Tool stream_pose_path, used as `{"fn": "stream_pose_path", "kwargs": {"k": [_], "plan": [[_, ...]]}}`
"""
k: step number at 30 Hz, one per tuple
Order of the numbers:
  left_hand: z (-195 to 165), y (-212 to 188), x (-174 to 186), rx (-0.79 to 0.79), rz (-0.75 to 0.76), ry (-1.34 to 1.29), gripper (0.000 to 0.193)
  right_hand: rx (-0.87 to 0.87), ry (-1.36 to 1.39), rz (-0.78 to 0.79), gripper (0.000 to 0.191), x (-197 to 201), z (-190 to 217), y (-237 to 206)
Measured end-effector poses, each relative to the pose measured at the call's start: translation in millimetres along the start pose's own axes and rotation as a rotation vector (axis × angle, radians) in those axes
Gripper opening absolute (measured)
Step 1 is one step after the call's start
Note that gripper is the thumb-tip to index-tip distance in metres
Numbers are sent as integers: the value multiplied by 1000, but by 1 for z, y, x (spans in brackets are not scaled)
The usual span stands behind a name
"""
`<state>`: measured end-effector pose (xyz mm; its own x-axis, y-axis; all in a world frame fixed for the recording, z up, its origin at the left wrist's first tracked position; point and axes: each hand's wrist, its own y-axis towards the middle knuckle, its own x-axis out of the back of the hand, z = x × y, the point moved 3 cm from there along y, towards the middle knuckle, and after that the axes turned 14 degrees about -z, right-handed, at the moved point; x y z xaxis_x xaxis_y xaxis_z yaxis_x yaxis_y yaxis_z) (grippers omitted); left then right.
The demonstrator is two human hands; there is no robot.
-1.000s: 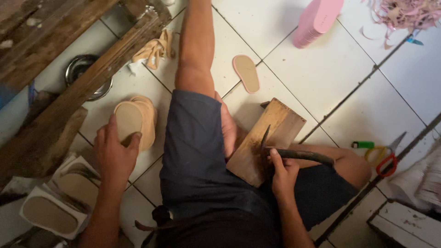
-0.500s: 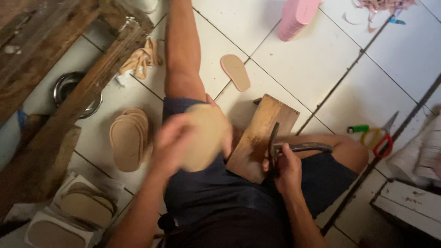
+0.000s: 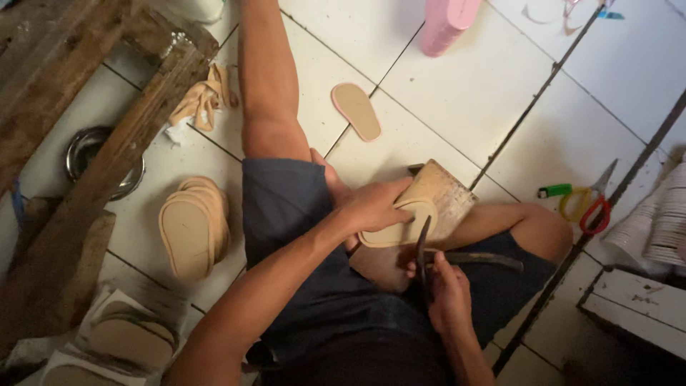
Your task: The person sits on the workshop floor and hammers slipper insoles onto a wooden block, trimming the insole edges with a knife. They stack finished pink soles aside, arrange insole pairs on the floor, and hammer additional insoles one at a time.
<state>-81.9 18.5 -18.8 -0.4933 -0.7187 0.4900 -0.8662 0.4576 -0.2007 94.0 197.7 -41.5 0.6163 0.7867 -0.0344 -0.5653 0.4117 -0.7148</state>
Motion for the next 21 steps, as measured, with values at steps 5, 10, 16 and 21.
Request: {"fn": "stream_pose_path", "kwargs": {"k": [5,10,16,21], "plan": [[6,-8,3,-48,-94,114,82,199,-164,-54,28,5,9,-13],[29,-3,7,169,-85,41,65,357,-353,39,30,-16,34,-14],[43,-10,9,-33,-37,-234,65,684,-1182,-26,41,-42,70,-5],[56,-18,9,36,42,-398,45,608,-1363,52,44,-46,92,0]]}}
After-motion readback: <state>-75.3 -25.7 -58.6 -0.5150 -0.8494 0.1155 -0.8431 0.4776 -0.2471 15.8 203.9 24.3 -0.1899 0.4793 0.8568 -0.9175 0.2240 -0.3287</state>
